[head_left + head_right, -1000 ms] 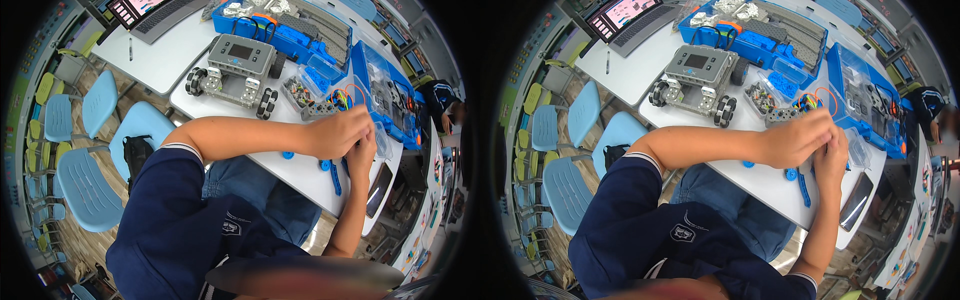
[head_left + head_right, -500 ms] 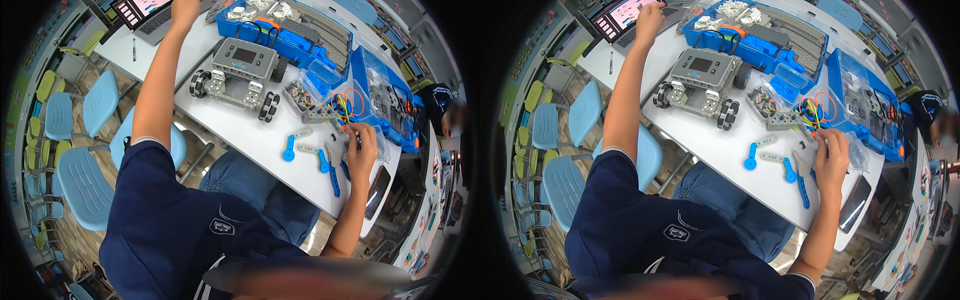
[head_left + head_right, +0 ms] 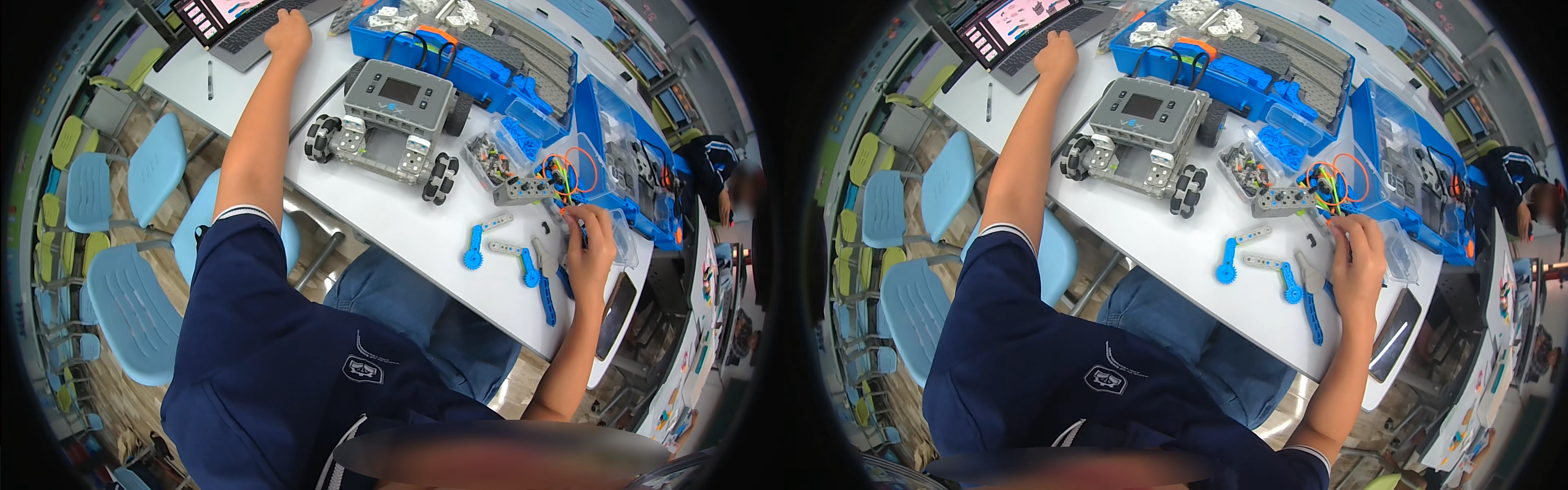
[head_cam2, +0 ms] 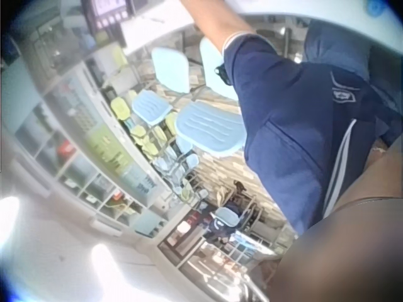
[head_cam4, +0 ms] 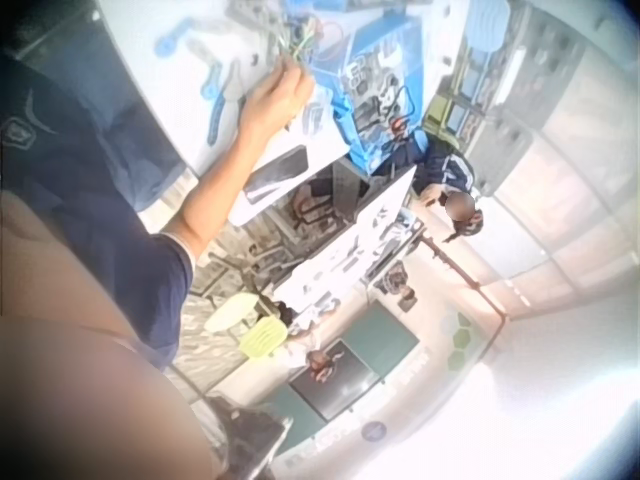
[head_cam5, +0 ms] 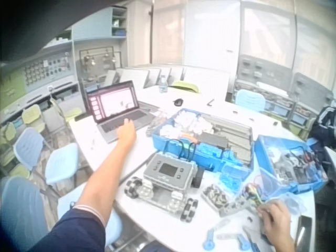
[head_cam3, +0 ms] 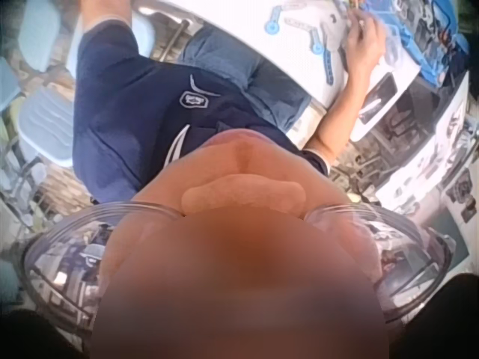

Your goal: The person assembles small plastic components of a robot kit at a table. They connect white and blue pieces, attach a gear, and manipulate wires and connectors. The person occasionally glances at a laptop screen while working.

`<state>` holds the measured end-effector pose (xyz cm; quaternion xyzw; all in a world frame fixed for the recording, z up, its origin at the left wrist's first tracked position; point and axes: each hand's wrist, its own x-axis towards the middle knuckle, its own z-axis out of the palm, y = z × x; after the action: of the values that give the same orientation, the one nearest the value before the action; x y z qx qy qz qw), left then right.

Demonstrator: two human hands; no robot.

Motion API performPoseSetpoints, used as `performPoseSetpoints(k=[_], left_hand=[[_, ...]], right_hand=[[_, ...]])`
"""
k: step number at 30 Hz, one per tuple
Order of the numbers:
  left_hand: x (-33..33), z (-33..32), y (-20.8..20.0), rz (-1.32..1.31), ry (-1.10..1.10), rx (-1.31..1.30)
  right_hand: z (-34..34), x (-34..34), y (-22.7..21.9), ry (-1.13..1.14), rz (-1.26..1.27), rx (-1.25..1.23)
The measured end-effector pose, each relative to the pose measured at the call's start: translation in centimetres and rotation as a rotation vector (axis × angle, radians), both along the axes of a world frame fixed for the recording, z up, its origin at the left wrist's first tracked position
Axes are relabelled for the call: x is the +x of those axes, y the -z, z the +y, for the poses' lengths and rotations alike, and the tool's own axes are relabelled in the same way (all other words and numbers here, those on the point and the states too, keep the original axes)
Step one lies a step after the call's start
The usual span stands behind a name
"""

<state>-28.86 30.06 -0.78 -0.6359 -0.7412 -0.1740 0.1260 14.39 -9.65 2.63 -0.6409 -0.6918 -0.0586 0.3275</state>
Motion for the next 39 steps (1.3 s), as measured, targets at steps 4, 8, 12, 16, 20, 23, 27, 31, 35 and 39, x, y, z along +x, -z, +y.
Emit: performPoseSetpoints(k=[4,8,12,16,20,23,27,31,35,39], left_hand=[[0.5,0.8,0.5,0.03,-0.026,-0.057],[0.4,0.9,0.9,-0.015,-0.04,-0.041],[0.4,0.9,0.9,-0.011,-0.042,-0.055],[0.3,0.9,1.0,-0.022,-0.041,-0.064],[0.4,0.6,0.8,-0.054,-0.038,-0.055],[0.6,0.3,0.8,-0.062,-0.022,-0.035],[0.8,0.1,0.5,-0.062,-0.013,0.17],[1.8,-1.9,-3.3,0.08,0.11,0.825],[5.7,-8.3,-10.4,-0.087,0.574,1.076],[13.8,-19.1,-12.4,-0.807,1.2,0.675]], right_hand=[[0.0,0.0,0.0,-0.008,-0.036,0.019],[-0.1,0.0,-0.1,-0.005,-0.039,0.018],[0.0,0.0,-0.1,-0.019,-0.039,0.017],[-0.1,-0.1,-0.1,-0.014,-0.03,-0.001],[-0.1,-0.1,-0.1,-0.008,-0.019,-0.023],[-0.2,-0.1,-0.2,-0.012,-0.017,-0.023],[-0.2,-0.1,-0.2,-0.012,0.003,-0.017],[-0.3,-0.2,-0.4,-0.013,-0.001,0.01],[-0.3,-0.2,-0.4,-0.014,0.015,0.032],[-0.1,0.1,-0.1,0.021,-0.014,0.127]])
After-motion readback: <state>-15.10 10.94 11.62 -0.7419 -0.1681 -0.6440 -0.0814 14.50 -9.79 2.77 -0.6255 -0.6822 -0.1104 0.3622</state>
